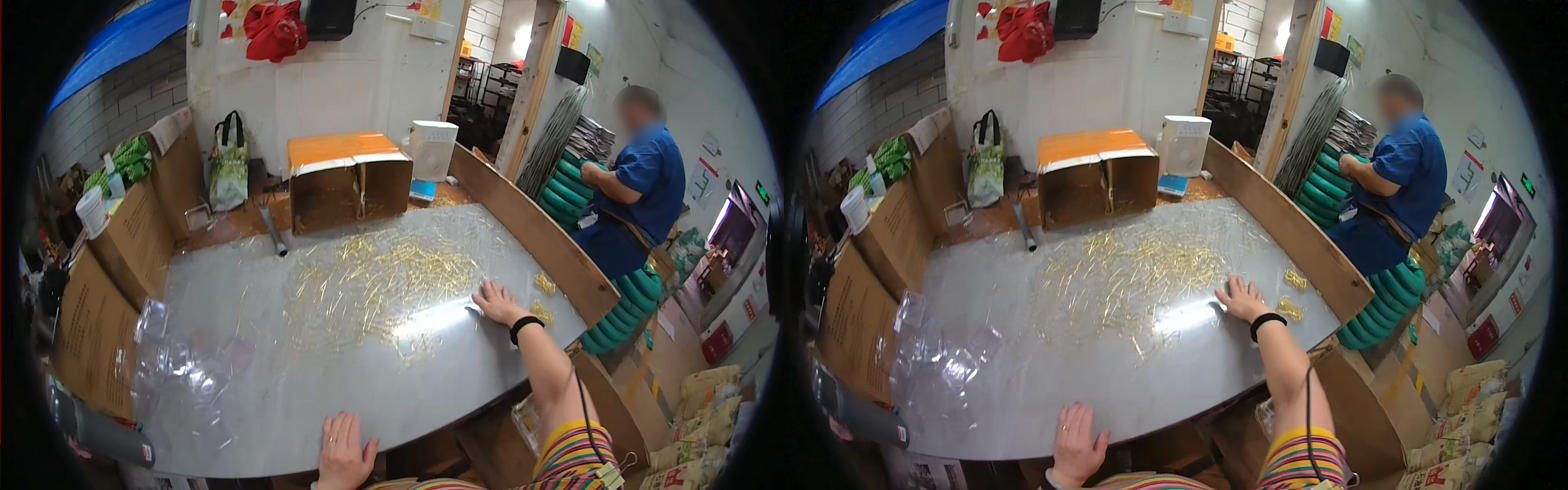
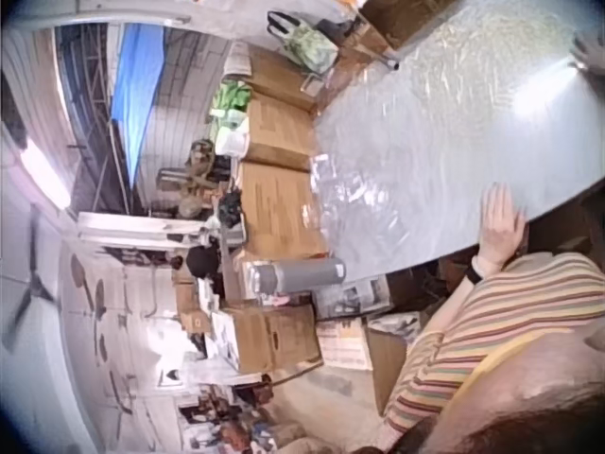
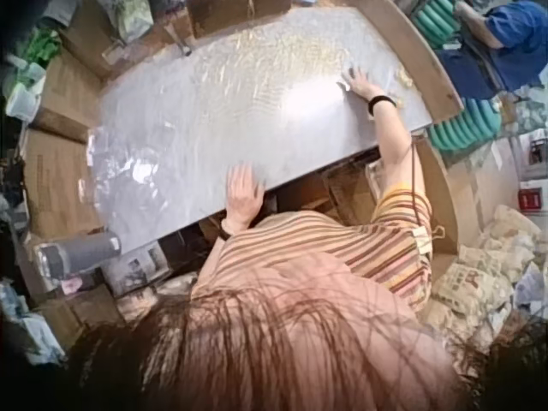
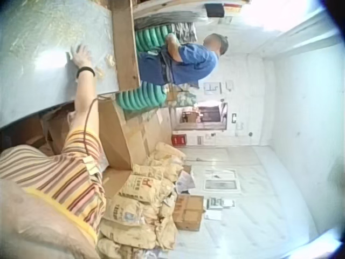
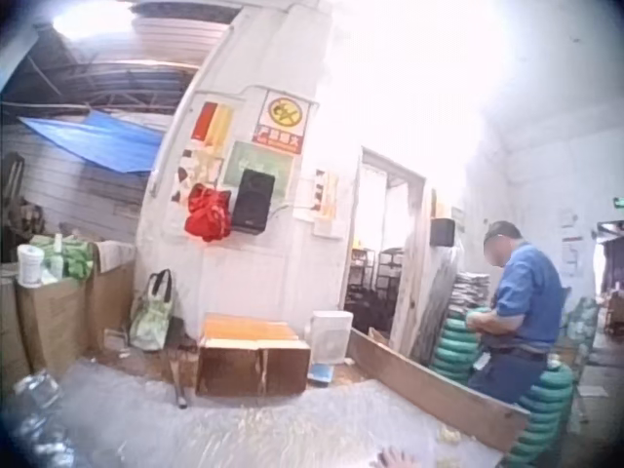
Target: Sorting small gold-colored metal pins and placing them into plastic bags.
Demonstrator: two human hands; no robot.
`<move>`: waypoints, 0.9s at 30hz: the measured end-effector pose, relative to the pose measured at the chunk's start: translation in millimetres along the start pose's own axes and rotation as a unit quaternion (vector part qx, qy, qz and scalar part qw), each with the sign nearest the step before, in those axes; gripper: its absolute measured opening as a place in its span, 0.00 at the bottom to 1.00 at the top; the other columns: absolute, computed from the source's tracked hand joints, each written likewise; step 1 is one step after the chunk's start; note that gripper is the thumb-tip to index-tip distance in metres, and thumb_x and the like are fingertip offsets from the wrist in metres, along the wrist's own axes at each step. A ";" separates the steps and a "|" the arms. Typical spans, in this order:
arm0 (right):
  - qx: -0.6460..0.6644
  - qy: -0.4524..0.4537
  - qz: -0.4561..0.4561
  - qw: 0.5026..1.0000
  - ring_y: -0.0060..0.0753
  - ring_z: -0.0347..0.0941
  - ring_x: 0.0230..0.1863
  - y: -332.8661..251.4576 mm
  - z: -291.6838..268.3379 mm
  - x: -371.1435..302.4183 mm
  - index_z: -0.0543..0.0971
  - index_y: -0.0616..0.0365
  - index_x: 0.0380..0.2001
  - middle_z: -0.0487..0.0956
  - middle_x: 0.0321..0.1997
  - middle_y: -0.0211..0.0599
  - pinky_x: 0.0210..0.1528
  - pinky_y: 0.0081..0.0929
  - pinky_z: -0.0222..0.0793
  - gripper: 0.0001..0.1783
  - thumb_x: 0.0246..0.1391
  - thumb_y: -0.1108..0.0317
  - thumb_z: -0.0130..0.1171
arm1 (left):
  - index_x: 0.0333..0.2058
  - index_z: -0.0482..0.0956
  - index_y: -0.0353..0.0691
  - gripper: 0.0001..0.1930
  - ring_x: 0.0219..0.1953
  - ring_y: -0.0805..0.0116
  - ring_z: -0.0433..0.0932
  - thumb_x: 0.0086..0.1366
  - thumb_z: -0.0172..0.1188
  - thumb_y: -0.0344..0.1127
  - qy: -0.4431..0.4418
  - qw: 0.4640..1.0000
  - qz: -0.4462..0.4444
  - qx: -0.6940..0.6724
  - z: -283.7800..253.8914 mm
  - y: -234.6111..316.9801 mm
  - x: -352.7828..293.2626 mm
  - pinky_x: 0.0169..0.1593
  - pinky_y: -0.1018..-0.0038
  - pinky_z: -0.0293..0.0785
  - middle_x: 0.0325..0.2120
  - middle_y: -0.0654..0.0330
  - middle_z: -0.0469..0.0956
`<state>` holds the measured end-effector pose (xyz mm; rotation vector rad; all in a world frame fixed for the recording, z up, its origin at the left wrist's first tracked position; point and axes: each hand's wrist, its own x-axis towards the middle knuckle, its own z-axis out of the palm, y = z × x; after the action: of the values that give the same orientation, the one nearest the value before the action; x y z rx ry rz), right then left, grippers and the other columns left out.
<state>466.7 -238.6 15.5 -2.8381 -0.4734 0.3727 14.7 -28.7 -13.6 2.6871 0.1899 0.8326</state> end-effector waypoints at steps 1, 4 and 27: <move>-0.005 -0.009 -0.055 0.998 0.64 0.34 0.80 -10.7 6.6 -22.1 0.53 0.46 0.75 0.45 0.81 0.46 0.77 0.62 0.30 0.46 0.64 0.30 0.39 | 0.56 0.71 0.24 0.29 0.59 0.39 0.71 0.61 0.66 0.36 -0.003 0.999 -0.009 -0.052 -2.0 -1.6 2.1 0.67 0.45 0.61 0.53 0.39 0.74; -0.091 0.001 -0.166 0.982 0.68 0.36 0.79 -24.3 28.0 -94.0 0.54 0.45 0.75 0.46 0.80 0.47 0.75 0.65 0.31 0.44 0.64 0.31 0.40 | 0.56 0.71 0.25 0.29 0.59 0.41 0.71 0.61 0.67 0.38 0.002 0.998 0.007 -0.058 -5.3 0.8 6.9 0.67 0.46 0.62 0.52 0.40 0.75; 0.019 0.081 -0.497 0.864 0.65 0.55 0.71 -149.0 93.4 -225.6 0.70 0.50 0.62 0.65 0.65 0.48 0.73 0.56 0.50 0.25 0.66 0.55 0.54 | 0.61 0.65 0.25 0.31 0.65 0.39 0.63 0.64 0.64 0.35 -0.032 0.999 0.016 -0.012 -13.7 6.3 5.3 0.69 0.49 0.59 0.62 0.39 0.65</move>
<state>191.2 -161.6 15.8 -2.1442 -1.7081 -0.0702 11.4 -29.9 2.0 2.6971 0.1211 0.7529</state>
